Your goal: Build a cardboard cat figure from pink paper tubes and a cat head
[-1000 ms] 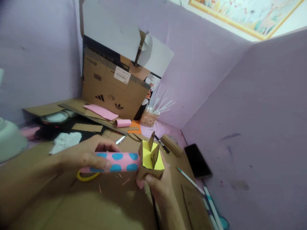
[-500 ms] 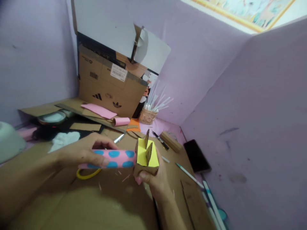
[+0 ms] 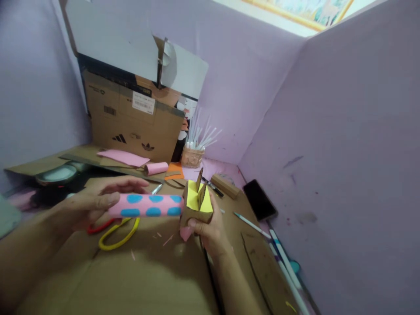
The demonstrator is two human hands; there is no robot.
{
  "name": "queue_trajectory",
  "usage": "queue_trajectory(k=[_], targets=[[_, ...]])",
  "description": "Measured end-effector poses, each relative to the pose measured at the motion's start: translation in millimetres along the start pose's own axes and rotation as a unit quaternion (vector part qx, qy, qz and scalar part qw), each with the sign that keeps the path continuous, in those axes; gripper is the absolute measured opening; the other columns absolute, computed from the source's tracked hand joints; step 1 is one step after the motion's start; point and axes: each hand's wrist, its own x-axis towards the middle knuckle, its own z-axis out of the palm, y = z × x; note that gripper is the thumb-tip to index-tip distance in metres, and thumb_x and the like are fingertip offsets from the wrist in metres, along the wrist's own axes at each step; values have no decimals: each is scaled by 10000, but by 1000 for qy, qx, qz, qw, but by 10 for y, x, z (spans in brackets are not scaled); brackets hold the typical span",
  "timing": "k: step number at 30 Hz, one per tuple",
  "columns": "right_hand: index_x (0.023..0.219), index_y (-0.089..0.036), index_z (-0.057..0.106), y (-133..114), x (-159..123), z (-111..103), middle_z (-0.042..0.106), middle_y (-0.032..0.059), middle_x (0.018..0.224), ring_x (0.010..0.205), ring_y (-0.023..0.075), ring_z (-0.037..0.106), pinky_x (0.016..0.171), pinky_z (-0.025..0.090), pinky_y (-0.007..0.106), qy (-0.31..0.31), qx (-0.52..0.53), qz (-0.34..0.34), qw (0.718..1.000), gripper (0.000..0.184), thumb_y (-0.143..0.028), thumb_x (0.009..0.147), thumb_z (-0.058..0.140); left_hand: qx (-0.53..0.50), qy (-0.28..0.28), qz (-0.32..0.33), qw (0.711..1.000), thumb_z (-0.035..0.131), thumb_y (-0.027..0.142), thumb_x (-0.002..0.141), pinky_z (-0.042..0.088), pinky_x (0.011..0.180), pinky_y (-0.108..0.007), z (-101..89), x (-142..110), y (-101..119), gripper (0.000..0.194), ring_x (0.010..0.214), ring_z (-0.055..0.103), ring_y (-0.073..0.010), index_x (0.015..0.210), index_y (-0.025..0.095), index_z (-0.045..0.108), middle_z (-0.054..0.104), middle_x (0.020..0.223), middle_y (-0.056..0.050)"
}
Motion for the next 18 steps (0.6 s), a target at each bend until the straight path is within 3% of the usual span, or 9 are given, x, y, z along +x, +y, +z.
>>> queue_trajectory(k=[3, 6, 10, 13, 18], targets=[[1013, -215, 623, 30, 2, -27, 687, 37, 781, 828, 266, 624, 778, 484, 387, 12, 22, 2, 1000, 503, -284, 545, 796, 51, 11, 4, 999, 723, 426, 599, 514, 560, -279, 40, 17, 13, 539, 887, 617, -262, 1100, 258, 616, 629, 1120, -87], [1040, -221, 606, 40, 0, -42, 691, 45, 914, 906, 258, 606, 792, 479, 364, 10, 33, 12, 999, 553, -241, 525, 807, 175, 29, 46, 983, 734, 425, 576, 512, 603, -285, 83, 49, 28, 545, 846, 618, -246, 1077, 246, 613, 645, 1082, -64], [835, -202, 647, -4, -1, -29, 667, 29, 774, 643, 188, 582, 547, 474, 285, -23, -4, 31, 999, 361, -289, 526, 814, 315, 57, 63, 945, 722, 459, 579, 503, 696, -297, 132, 87, 22, 458, 836, 618, -245, 954, 205, 655, 676, 956, -37], [699, -185, 648, -29, -5, -3, 617, 9, 625, 491, 135, 500, 428, 407, 241, -28, -24, 31, 999, 277, -342, 536, 806, 316, 67, 51, 945, 713, 437, 586, 499, 671, -280, 174, 90, 5, 416, 785, 620, -228, 922, 199, 654, 678, 904, -23], [638, -185, 661, -23, -23, 47, 589, 5, 602, 443, 119, 475, 375, 399, 238, -22, -15, 32, 999, 245, -361, 543, 802, 319, 83, 69, 942, 714, 471, 583, 487, 680, -293, 213, 77, -1, 402, 779, 613, -238, 869, 195, 656, 676, 873, -35]])
